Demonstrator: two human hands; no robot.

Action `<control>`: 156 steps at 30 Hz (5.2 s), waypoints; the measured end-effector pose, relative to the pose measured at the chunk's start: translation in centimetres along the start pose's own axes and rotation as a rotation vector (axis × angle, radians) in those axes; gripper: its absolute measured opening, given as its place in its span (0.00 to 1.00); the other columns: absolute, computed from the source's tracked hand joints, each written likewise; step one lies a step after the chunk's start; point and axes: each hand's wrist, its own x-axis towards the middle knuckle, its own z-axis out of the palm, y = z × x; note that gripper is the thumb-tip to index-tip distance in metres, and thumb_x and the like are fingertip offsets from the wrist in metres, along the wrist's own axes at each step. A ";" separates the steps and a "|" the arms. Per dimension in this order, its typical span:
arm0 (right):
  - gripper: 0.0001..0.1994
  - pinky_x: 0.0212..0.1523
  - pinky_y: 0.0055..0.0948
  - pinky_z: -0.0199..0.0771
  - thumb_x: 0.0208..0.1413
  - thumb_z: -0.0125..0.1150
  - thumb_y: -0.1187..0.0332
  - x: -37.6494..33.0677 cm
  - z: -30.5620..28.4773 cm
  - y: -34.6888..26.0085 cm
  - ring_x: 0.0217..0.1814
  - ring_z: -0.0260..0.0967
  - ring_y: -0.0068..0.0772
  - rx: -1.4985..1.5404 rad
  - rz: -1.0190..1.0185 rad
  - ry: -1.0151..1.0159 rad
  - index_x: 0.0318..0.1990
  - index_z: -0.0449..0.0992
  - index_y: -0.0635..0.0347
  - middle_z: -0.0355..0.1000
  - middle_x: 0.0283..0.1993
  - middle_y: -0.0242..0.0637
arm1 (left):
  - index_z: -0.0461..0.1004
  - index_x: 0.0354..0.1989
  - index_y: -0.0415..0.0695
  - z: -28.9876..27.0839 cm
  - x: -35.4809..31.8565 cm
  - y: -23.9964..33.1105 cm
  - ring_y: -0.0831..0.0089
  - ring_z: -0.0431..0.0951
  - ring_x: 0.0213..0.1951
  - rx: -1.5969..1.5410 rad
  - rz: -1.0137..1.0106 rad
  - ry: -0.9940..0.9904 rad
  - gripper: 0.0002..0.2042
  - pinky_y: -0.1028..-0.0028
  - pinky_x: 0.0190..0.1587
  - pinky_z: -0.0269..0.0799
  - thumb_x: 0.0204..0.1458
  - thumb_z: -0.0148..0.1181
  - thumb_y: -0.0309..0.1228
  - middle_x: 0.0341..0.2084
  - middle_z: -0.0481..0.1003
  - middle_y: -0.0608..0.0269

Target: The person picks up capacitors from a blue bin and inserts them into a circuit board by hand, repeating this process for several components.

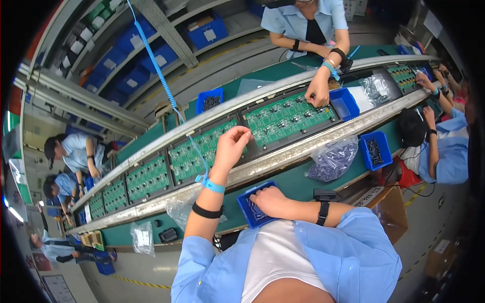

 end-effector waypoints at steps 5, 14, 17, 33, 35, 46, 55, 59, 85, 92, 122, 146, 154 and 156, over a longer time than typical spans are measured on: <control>0.11 0.38 0.47 0.81 0.56 0.57 0.68 1.2 1.0 0.4 0.38 0.82 0.48 0.009 0.002 0.003 0.42 0.82 0.57 0.81 0.37 0.45 | 0.81 0.46 0.40 0.6 5.2 -1.3 0.74 0.84 0.37 0.419 0.087 0.039 0.09 0.75 0.43 0.77 0.60 0.68 0.27 0.38 0.85 0.61; 0.11 0.38 0.47 0.81 0.56 0.57 0.66 2.2 3.4 -0.2 0.37 0.82 0.49 0.051 -0.004 0.079 0.43 0.82 0.57 0.82 0.34 0.46 | 0.86 0.37 0.41 0.7 10.7 -4.3 0.55 0.80 0.47 0.849 0.395 -0.008 0.08 0.60 0.55 0.74 0.50 0.72 0.30 0.41 0.82 0.55; 0.12 0.38 0.48 0.81 0.57 0.57 0.66 2.6 2.7 -0.7 0.36 0.83 0.49 0.081 0.020 0.035 0.43 0.83 0.57 0.82 0.33 0.45 | 0.87 0.36 0.41 0.9 11.1 -4.5 0.54 0.78 0.50 0.884 0.407 -0.041 0.08 0.59 0.57 0.73 0.49 0.72 0.29 0.42 0.82 0.55; 0.12 0.40 0.47 0.81 0.58 0.56 0.66 2.4 1.4 -1.8 0.40 0.83 0.48 0.091 -0.023 0.033 0.44 0.84 0.56 0.83 0.36 0.43 | 0.87 0.34 0.41 0.6 11.7 -3.9 0.53 0.78 0.50 1.022 0.462 -0.049 0.06 0.59 0.58 0.73 0.48 0.72 0.27 0.43 0.82 0.55; 0.12 0.40 0.47 0.81 0.58 0.56 0.66 2.4 1.4 -1.9 0.40 0.83 0.48 0.089 -0.017 0.033 0.44 0.84 0.56 0.83 0.36 0.43 | 0.87 0.34 0.41 0.7 11.8 -3.7 0.53 0.78 0.50 1.051 0.483 -0.058 0.06 0.59 0.58 0.73 0.48 0.72 0.27 0.43 0.82 0.55; 0.11 0.40 0.47 0.81 0.56 0.57 0.67 2.5 0.9 -2.2 0.41 0.83 0.47 0.085 -0.019 0.020 0.42 0.84 0.57 0.82 0.36 0.43 | 0.87 0.32 0.41 0.6 12.6 -3.1 0.54 0.79 0.50 1.152 0.524 -0.128 0.05 0.60 0.58 0.74 0.48 0.71 0.27 0.42 0.83 0.56; 0.10 0.40 0.47 0.80 0.56 0.58 0.67 2.6 1.0 -2.2 0.41 0.83 0.48 0.103 -0.012 0.035 0.40 0.84 0.58 0.82 0.36 0.43 | 0.86 0.33 0.40 0.9 12.8 -2.9 0.53 0.79 0.50 1.189 0.495 -0.139 0.06 0.60 0.58 0.74 0.47 0.72 0.26 0.42 0.83 0.55; 0.10 0.39 0.48 0.79 0.56 0.58 0.67 2.6 1.0 -2.2 0.40 0.82 0.48 0.097 -0.022 0.033 0.39 0.83 0.59 0.82 0.36 0.44 | 0.86 0.32 0.40 0.8 13.0 -3.1 0.53 0.80 0.49 1.188 0.510 -0.146 0.06 0.60 0.57 0.74 0.46 0.72 0.26 0.42 0.83 0.55; 0.10 0.38 0.47 0.79 0.57 0.57 0.67 2.6 0.9 -2.4 0.40 0.82 0.48 0.087 -0.014 0.004 0.38 0.83 0.58 0.82 0.35 0.43 | 0.85 0.30 0.42 1.1 13.3 -2.9 0.53 0.79 0.49 1.247 0.519 -0.198 0.04 0.58 0.55 0.76 0.46 0.71 0.26 0.39 0.82 0.55; 0.10 0.38 0.47 0.79 0.57 0.57 0.66 2.9 1.1 -2.5 0.40 0.83 0.47 0.093 -0.017 0.003 0.38 0.83 0.57 0.82 0.36 0.42 | 0.85 0.30 0.41 1.6 14.8 -2.2 0.51 0.79 0.49 1.222 0.542 -0.190 0.04 0.58 0.55 0.75 0.47 0.71 0.26 0.39 0.82 0.54; 0.10 0.33 0.45 0.79 0.58 0.57 0.66 0.6 1.9 -2.1 0.36 0.83 0.45 -0.074 -0.050 -0.018 0.42 0.82 0.57 0.82 0.33 0.44 | 0.84 0.43 0.40 -0.5 2.2 5.9 0.52 0.82 0.47 0.843 0.481 0.004 0.10 0.61 0.52 0.76 0.54 0.69 0.29 0.41 0.82 0.52; 0.08 0.46 0.32 0.80 0.63 0.63 0.76 -4.3 -11.7 7.7 0.39 0.78 0.31 1.177 0.217 0.236 0.49 0.78 0.63 0.79 0.38 0.35 | 0.82 0.41 0.40 9.2 -17.3 0.1 0.57 0.81 0.46 0.645 0.198 -0.205 0.09 0.59 0.48 0.78 0.52 0.65 0.27 0.39 0.80 0.56; 0.06 0.48 0.33 0.79 0.64 0.62 0.76 -5.0 -13.0 8.4 0.41 0.77 0.32 1.284 0.167 0.306 0.47 0.78 0.64 0.78 0.40 0.37 | 0.83 0.39 0.46 11.3 -17.0 0.3 0.60 0.82 0.47 1.079 0.091 -0.255 0.09 0.62 0.48 0.78 0.55 0.56 0.29 0.41 0.80 0.58; 0.05 0.48 0.33 0.79 0.64 0.62 0.76 -4.9 -13.4 8.6 0.41 0.76 0.32 1.268 0.222 0.294 0.46 0.78 0.64 0.77 0.40 0.37 | 0.83 0.38 0.46 11.5 -16.8 0.3 0.61 0.82 0.46 1.073 0.065 -0.262 0.09 0.62 0.48 0.78 0.54 0.56 0.29 0.40 0.80 0.58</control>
